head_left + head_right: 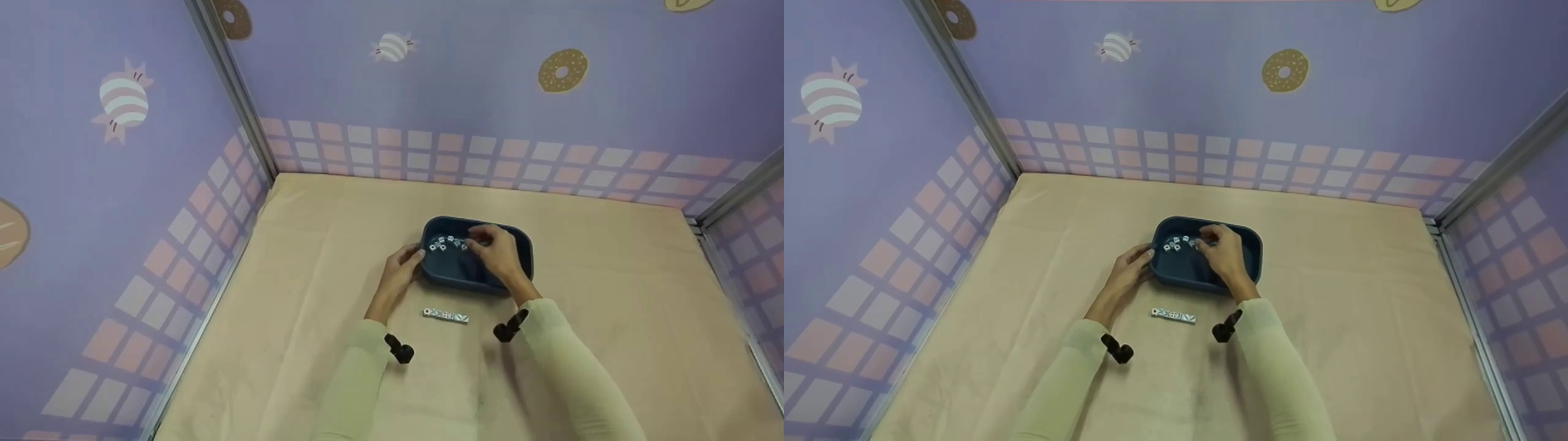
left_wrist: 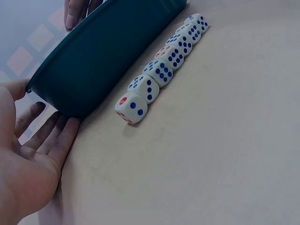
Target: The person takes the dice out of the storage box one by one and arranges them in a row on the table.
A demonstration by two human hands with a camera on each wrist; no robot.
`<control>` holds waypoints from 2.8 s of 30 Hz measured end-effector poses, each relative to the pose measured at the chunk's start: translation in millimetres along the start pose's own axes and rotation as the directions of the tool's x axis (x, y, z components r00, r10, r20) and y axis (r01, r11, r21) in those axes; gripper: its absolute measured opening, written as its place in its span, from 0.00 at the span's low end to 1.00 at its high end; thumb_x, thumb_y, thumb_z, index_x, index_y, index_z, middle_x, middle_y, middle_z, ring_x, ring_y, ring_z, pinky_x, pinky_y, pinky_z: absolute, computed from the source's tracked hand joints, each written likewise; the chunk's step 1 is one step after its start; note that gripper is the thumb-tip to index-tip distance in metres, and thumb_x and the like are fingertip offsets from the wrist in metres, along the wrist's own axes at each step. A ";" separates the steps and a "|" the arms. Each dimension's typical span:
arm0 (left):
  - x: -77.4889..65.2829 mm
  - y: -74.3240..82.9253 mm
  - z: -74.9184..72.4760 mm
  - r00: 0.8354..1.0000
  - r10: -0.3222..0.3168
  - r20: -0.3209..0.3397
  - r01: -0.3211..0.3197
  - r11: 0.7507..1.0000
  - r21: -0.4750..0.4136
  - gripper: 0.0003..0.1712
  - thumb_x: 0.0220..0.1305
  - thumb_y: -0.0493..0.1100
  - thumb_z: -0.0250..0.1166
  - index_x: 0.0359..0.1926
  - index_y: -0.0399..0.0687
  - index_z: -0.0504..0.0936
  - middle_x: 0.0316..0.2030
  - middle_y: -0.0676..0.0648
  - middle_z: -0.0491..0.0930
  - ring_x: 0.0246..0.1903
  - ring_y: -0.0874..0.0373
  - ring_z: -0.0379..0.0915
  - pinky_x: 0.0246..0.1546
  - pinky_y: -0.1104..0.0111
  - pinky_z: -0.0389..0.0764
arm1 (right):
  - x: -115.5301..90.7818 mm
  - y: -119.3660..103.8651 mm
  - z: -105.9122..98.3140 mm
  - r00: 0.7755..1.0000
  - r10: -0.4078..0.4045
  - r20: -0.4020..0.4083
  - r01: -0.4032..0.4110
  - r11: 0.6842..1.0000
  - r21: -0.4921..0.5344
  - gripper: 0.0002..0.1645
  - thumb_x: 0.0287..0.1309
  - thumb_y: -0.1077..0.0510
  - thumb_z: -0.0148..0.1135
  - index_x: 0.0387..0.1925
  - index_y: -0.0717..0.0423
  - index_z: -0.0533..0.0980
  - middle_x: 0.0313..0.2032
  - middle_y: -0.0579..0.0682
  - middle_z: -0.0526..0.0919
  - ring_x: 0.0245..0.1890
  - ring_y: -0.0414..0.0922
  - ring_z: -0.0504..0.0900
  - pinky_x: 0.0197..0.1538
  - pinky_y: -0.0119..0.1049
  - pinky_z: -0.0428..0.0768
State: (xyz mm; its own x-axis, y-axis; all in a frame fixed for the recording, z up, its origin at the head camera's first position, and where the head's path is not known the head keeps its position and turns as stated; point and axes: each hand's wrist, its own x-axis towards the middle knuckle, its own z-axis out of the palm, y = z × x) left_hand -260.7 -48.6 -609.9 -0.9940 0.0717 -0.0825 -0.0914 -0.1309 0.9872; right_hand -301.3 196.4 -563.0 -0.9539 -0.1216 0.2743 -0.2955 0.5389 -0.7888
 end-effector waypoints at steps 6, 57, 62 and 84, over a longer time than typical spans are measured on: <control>0.5 -0.2 2.7 1.000 -0.015 -0.001 0.015 1.000 0.013 0.27 0.80 0.47 0.62 0.71 0.39 0.76 0.66 0.37 0.78 0.65 0.44 0.77 0.62 0.55 0.82 | 1.3 12.8 6.4 0.998 0.057 0.007 -0.057 0.998 0.003 0.16 0.64 0.64 0.75 0.52 0.67 0.85 0.45 0.60 0.88 0.47 0.55 0.86 0.52 0.47 0.84; 0.7 0.8 -1.9 1.000 -0.008 0.010 0.008 1.000 -0.009 0.27 0.81 0.47 0.62 0.72 0.37 0.75 0.68 0.35 0.76 0.67 0.42 0.76 0.64 0.56 0.80 | 0.8 6.5 4.8 0.985 0.022 0.174 -0.010 0.998 -0.068 0.07 0.69 0.59 0.72 0.43 0.58 0.85 0.38 0.52 0.86 0.38 0.48 0.82 0.44 0.43 0.80; -2.0 0.8 -3.0 1.000 0.001 0.016 -0.001 1.000 0.009 0.28 0.81 0.48 0.61 0.72 0.37 0.74 0.68 0.35 0.75 0.67 0.41 0.75 0.65 0.55 0.80 | -13.6 -8.2 -16.7 0.980 -0.072 0.184 0.087 0.993 -0.077 0.08 0.68 0.58 0.73 0.44 0.59 0.85 0.37 0.50 0.87 0.37 0.47 0.83 0.43 0.42 0.82; -1.5 -0.3 -2.2 0.999 0.010 0.034 -0.011 1.000 0.011 0.28 0.81 0.48 0.61 0.73 0.38 0.74 0.71 0.37 0.73 0.70 0.43 0.72 0.68 0.52 0.77 | -124.9 -12.4 -17.5 0.944 -0.286 0.163 0.295 0.955 -0.035 0.10 0.57 0.64 0.80 0.39 0.54 0.86 0.35 0.40 0.84 0.33 0.40 0.83 0.34 0.37 0.85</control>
State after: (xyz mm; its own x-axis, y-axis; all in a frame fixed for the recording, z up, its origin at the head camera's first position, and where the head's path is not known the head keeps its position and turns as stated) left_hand -259.4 -50.9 -610.4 -0.9923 0.1039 -0.0675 -0.0800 -0.1208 0.9894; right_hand -177.6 219.5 -577.9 -0.8246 -0.4052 0.3948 -0.5621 0.5078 -0.6529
